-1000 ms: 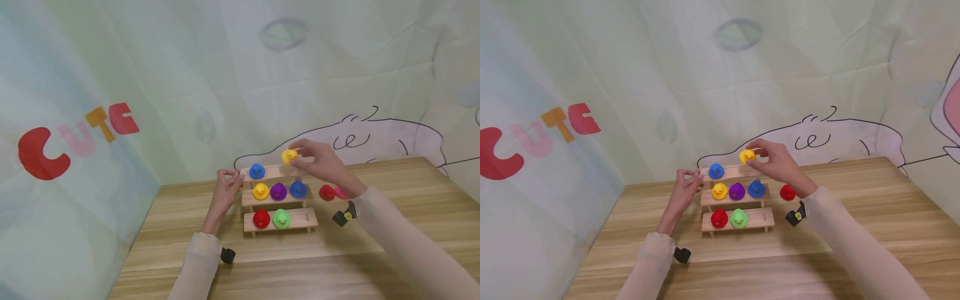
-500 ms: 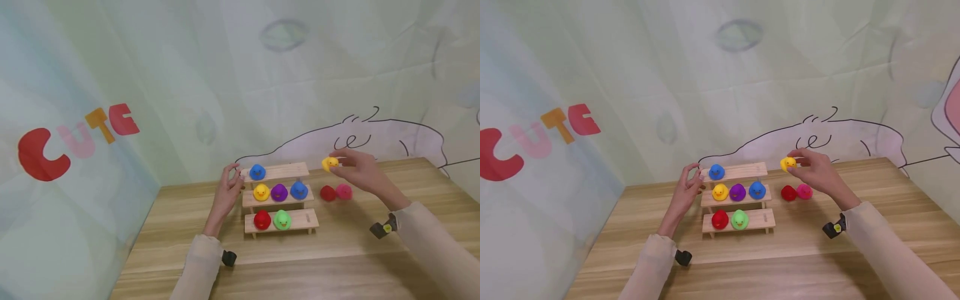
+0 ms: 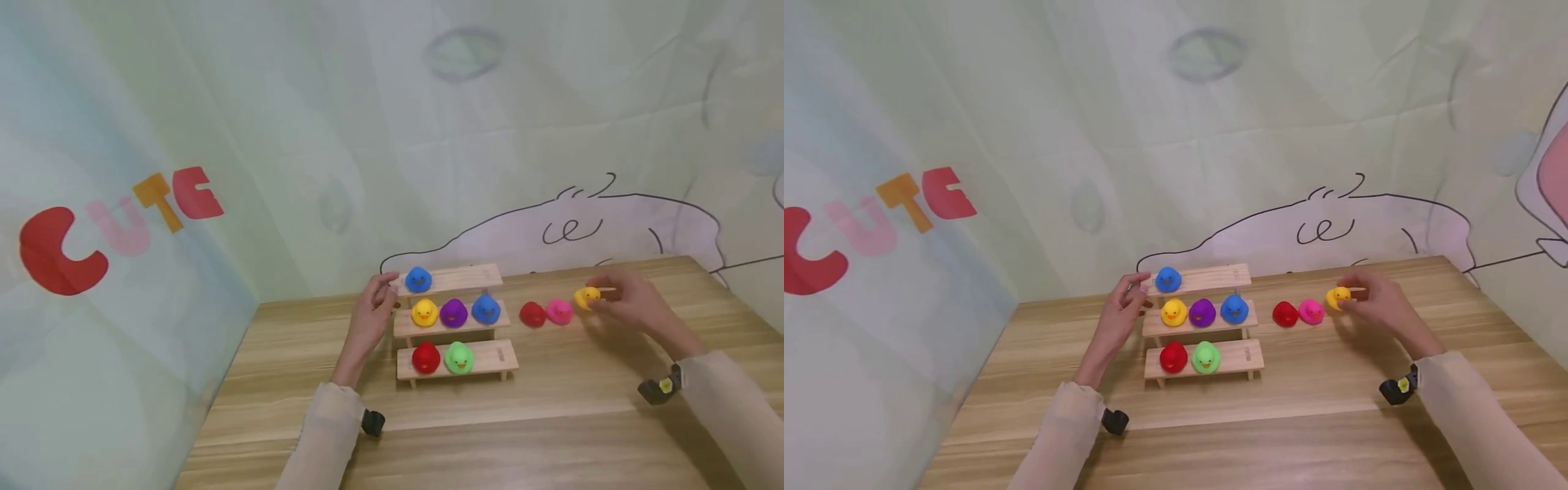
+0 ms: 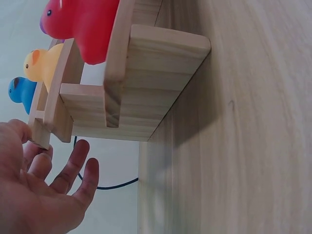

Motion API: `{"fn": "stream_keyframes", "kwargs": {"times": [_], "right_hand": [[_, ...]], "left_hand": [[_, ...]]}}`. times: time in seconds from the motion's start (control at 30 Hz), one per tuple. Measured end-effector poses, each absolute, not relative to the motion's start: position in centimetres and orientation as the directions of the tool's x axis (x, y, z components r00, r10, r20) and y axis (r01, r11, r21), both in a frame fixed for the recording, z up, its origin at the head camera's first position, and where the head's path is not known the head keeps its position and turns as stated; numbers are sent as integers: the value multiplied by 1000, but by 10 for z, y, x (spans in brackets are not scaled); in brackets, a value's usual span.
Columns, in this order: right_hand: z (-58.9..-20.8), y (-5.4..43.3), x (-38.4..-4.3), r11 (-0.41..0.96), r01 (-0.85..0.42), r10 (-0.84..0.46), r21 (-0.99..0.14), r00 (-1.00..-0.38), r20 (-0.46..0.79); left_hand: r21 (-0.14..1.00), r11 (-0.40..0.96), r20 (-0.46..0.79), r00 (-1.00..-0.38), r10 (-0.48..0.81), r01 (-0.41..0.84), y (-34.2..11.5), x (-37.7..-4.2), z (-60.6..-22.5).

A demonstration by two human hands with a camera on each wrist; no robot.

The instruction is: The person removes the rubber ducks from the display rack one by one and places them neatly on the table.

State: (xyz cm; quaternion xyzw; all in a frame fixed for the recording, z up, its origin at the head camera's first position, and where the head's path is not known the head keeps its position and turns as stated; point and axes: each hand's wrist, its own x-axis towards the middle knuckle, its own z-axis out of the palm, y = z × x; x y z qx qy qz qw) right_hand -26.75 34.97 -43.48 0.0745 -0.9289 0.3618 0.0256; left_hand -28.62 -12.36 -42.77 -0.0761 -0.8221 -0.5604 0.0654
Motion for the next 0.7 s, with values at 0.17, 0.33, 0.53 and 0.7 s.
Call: {"fn": "stream_keyframes", "kwargs": {"times": [0.17,0.33,0.53,0.7], "right_hand": [[-443,355,-263,744,-96,-102,-661,-994,29],[-447,353,-261,737,-74,-99,-672,-995,1],[-450,350,-258,728,-88,-123,-680,-992,-4],[-451,350,-258,724,-100,-131,-682,-991,7]], "left_hand": [[913,355,192,-979,64,202,-124,-288,-428],[917,341,196,-978,75,210,-126,-288,-428],[921,337,176,-981,81,194,-126,-287,-428],[924,332,170,-981,89,190,-126,-288,-427]]}}
